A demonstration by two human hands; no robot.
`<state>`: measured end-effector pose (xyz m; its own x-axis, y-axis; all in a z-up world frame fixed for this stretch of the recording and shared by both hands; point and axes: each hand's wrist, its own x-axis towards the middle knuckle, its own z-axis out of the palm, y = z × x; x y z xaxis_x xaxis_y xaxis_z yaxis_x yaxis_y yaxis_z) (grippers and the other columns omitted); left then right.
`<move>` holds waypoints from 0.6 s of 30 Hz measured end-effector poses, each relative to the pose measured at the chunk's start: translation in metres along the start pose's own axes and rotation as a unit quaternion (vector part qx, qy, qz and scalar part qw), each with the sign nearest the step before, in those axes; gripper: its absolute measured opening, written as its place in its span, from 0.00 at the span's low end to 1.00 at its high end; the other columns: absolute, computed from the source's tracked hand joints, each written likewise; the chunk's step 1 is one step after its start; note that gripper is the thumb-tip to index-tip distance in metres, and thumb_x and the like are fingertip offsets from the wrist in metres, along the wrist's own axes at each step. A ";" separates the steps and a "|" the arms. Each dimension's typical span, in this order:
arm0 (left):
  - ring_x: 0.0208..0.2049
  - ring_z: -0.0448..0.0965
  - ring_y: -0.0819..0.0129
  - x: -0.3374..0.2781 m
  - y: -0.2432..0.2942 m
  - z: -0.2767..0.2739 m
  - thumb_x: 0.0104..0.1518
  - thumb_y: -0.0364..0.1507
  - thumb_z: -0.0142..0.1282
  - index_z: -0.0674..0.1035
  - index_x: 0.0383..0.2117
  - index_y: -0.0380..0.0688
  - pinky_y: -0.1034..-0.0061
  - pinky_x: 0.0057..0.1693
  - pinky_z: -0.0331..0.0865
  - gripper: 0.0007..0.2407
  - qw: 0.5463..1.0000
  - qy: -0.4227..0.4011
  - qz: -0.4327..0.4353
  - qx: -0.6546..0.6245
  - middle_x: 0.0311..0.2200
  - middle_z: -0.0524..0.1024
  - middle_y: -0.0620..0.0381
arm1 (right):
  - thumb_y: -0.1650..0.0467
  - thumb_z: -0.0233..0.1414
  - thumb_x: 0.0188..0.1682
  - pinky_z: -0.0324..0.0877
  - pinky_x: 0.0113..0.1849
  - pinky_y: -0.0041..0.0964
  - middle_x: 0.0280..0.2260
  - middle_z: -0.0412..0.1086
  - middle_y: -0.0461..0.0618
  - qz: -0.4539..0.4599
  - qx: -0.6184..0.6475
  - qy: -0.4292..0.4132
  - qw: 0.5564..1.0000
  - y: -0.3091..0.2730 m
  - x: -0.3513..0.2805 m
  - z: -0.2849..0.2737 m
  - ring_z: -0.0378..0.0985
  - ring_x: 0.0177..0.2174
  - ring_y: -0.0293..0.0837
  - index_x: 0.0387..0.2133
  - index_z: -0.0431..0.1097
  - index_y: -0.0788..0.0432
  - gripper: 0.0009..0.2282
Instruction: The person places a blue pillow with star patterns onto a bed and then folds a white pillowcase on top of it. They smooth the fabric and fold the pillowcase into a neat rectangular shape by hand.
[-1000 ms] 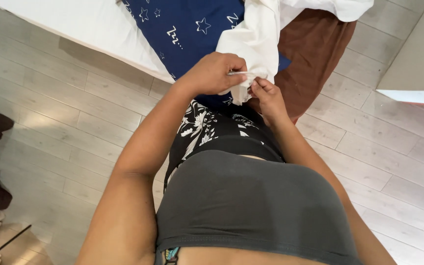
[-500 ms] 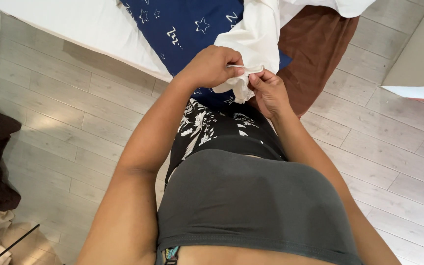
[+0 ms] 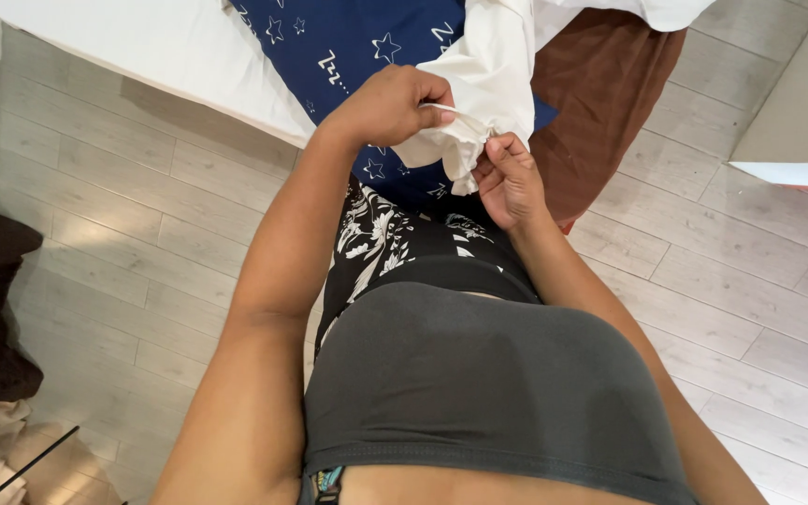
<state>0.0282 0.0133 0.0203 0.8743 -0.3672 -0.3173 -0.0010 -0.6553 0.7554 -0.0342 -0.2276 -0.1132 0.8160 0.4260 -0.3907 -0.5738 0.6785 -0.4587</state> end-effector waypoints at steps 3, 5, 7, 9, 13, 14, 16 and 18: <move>0.21 0.71 0.66 0.004 0.002 -0.003 0.57 0.35 0.65 0.82 0.33 0.44 0.70 0.32 0.64 0.08 1.000 -0.002 0.010 0.000 0.19 0.74 0.55 | 0.71 0.58 0.56 0.72 0.51 0.42 0.40 0.75 0.47 -0.007 0.006 0.000 1.000 -0.001 0.001 0.003 0.76 0.42 0.43 0.36 0.71 0.57 0.04; 0.23 0.75 0.64 0.005 0.002 -0.003 0.57 0.35 0.64 0.83 0.33 0.44 0.69 0.33 0.66 0.09 1.000 -0.002 0.009 -0.008 0.21 0.77 0.55 | 0.70 0.58 0.55 0.72 0.51 0.42 0.40 0.75 0.48 0.004 0.000 0.017 1.000 -0.004 -0.002 0.007 0.76 0.42 0.43 0.38 0.71 0.57 0.04; 0.25 0.78 0.62 0.005 0.001 0.004 0.57 0.36 0.63 0.83 0.35 0.46 0.68 0.35 0.68 0.08 0.999 0.026 0.042 0.016 0.23 0.79 0.55 | 0.70 0.58 0.54 0.73 0.50 0.42 0.40 0.75 0.48 0.009 0.002 0.024 1.000 -0.007 -0.001 0.009 0.77 0.42 0.43 0.38 0.71 0.57 0.04; 0.27 0.81 0.60 0.004 0.006 0.011 0.58 0.36 0.62 0.84 0.36 0.48 0.67 0.36 0.70 0.08 0.995 0.055 0.074 0.039 0.25 0.81 0.55 | 0.69 0.58 0.53 0.73 0.49 0.42 0.40 0.75 0.47 0.015 0.003 0.031 0.999 -0.010 0.000 0.012 0.77 0.42 0.43 0.38 0.72 0.56 0.05; 0.32 0.82 0.49 0.002 0.015 0.036 0.53 0.39 0.64 0.83 0.34 0.43 0.56 0.40 0.71 0.13 0.985 0.085 0.111 0.100 0.27 0.82 0.49 | 0.70 0.57 0.53 0.74 0.47 0.41 0.39 0.75 0.47 0.023 -0.012 0.041 0.999 -0.008 -0.002 0.016 0.77 0.40 0.42 0.39 0.73 0.57 0.05; 0.33 0.82 0.49 0.004 0.015 0.043 0.56 0.38 0.62 0.83 0.33 0.44 0.58 0.42 0.72 0.11 0.992 0.060 0.041 0.098 0.26 0.81 0.48 | 0.70 0.57 0.54 0.74 0.46 0.40 0.38 0.76 0.47 0.018 -0.034 0.047 0.998 -0.007 -0.001 0.017 0.77 0.38 0.41 0.39 0.74 0.58 0.05; 0.33 0.81 0.48 0.001 0.020 0.043 0.56 0.38 0.61 0.83 0.32 0.44 0.57 0.42 0.72 0.11 0.991 0.064 0.030 0.114 0.26 0.81 0.48 | 0.71 0.57 0.55 0.73 0.44 0.39 0.38 0.76 0.48 -0.005 -0.068 0.056 0.996 -0.002 0.002 0.008 0.76 0.37 0.41 0.40 0.74 0.59 0.04; 0.33 0.81 0.47 -0.002 0.028 0.039 0.57 0.38 0.60 0.83 0.32 0.44 0.56 0.42 0.72 0.10 0.989 0.068 0.017 0.129 0.25 0.81 0.47 | 0.72 0.57 0.55 0.71 0.43 0.37 0.38 0.76 0.48 -0.026 -0.100 0.066 0.992 0.001 0.001 0.009 0.75 0.36 0.40 0.40 0.75 0.60 0.04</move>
<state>0.0082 -0.0296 0.0195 0.9285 -0.3122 -0.2012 -0.1408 -0.7971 0.5872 -0.0334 -0.2215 -0.1063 0.8368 0.3021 -0.4567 -0.5435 0.5593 -0.6259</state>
